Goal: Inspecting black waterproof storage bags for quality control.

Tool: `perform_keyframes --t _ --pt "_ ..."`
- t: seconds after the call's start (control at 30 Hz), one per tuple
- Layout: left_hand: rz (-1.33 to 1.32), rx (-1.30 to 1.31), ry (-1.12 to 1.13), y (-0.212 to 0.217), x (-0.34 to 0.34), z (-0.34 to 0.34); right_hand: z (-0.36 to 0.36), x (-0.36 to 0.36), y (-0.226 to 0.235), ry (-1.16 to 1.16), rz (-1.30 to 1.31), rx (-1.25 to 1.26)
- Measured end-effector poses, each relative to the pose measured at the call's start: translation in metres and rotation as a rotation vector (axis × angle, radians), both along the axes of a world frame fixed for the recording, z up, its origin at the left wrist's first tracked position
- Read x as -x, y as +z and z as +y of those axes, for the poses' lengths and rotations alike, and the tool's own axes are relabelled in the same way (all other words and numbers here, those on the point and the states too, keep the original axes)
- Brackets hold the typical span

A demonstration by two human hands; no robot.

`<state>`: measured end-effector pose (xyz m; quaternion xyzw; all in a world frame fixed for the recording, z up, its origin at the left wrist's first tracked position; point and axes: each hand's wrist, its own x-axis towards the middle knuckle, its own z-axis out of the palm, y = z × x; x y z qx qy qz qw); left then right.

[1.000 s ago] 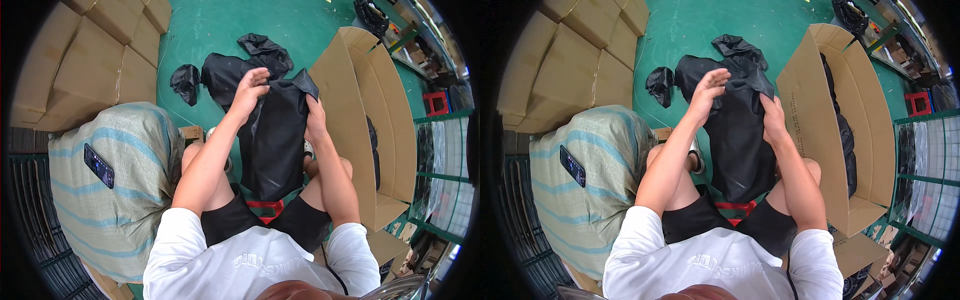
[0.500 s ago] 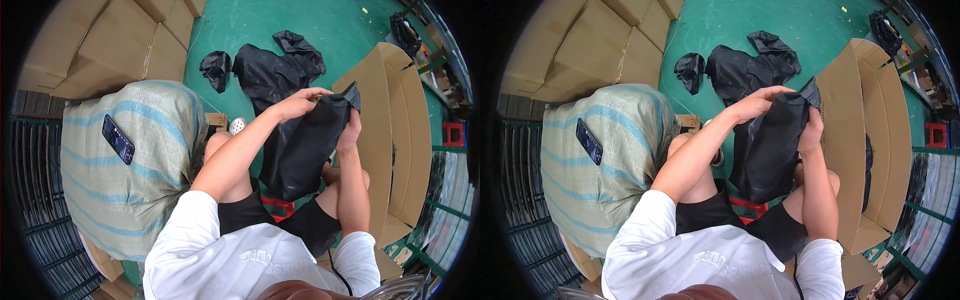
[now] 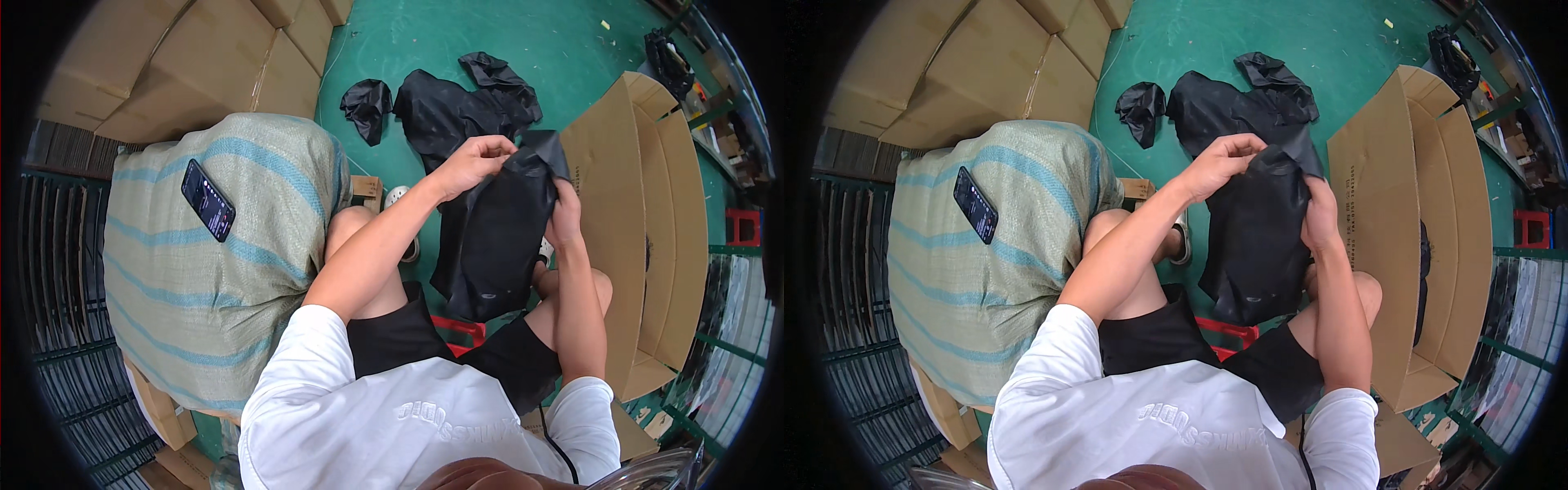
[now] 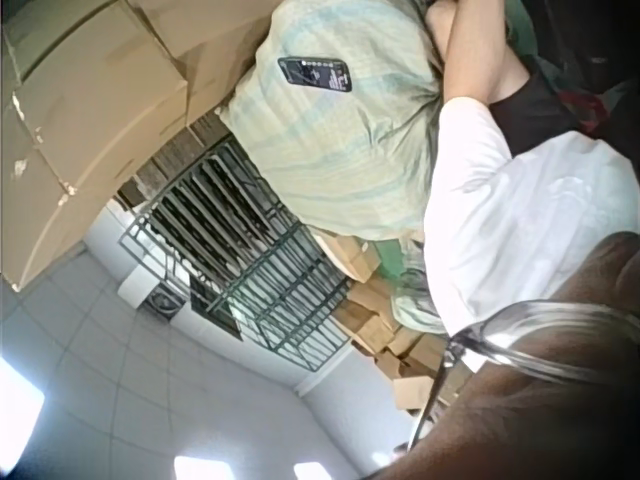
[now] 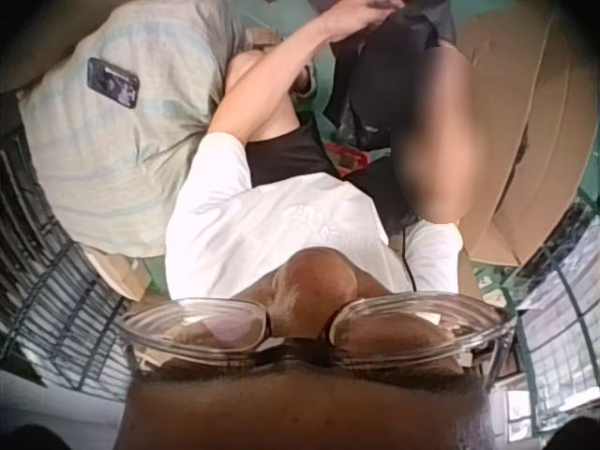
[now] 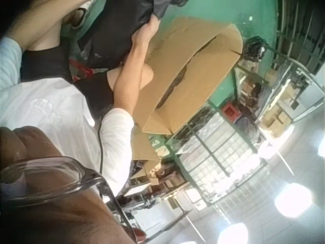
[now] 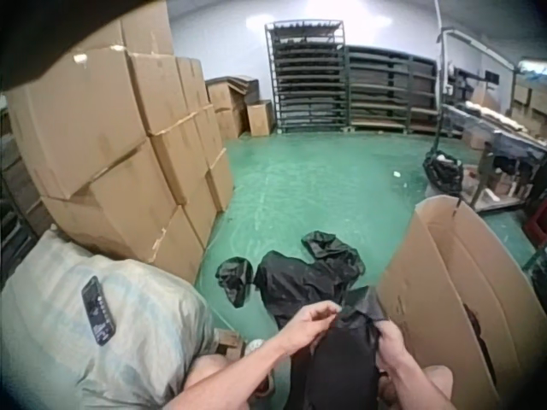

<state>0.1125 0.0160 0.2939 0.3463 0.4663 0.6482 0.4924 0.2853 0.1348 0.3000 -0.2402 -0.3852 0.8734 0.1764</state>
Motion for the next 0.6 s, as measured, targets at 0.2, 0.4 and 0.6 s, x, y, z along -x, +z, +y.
perform_keyframes --t 0.2,0.4,0.6 --pt "-0.006 -0.044 0.022 -0.003 0.000 -0.009 -0.017 0.010 0.009 -0.177 -0.054 -0.667" --pt "0.402 -0.133 0.527 0.010 -0.020 -0.001 -0.023 0.012 0.008 -0.150 -0.032 -0.964" --pt "0.689 -0.185 0.417 0.008 0.000 -0.007 -0.021 0.013 0.008 -0.139 -0.003 -0.947"
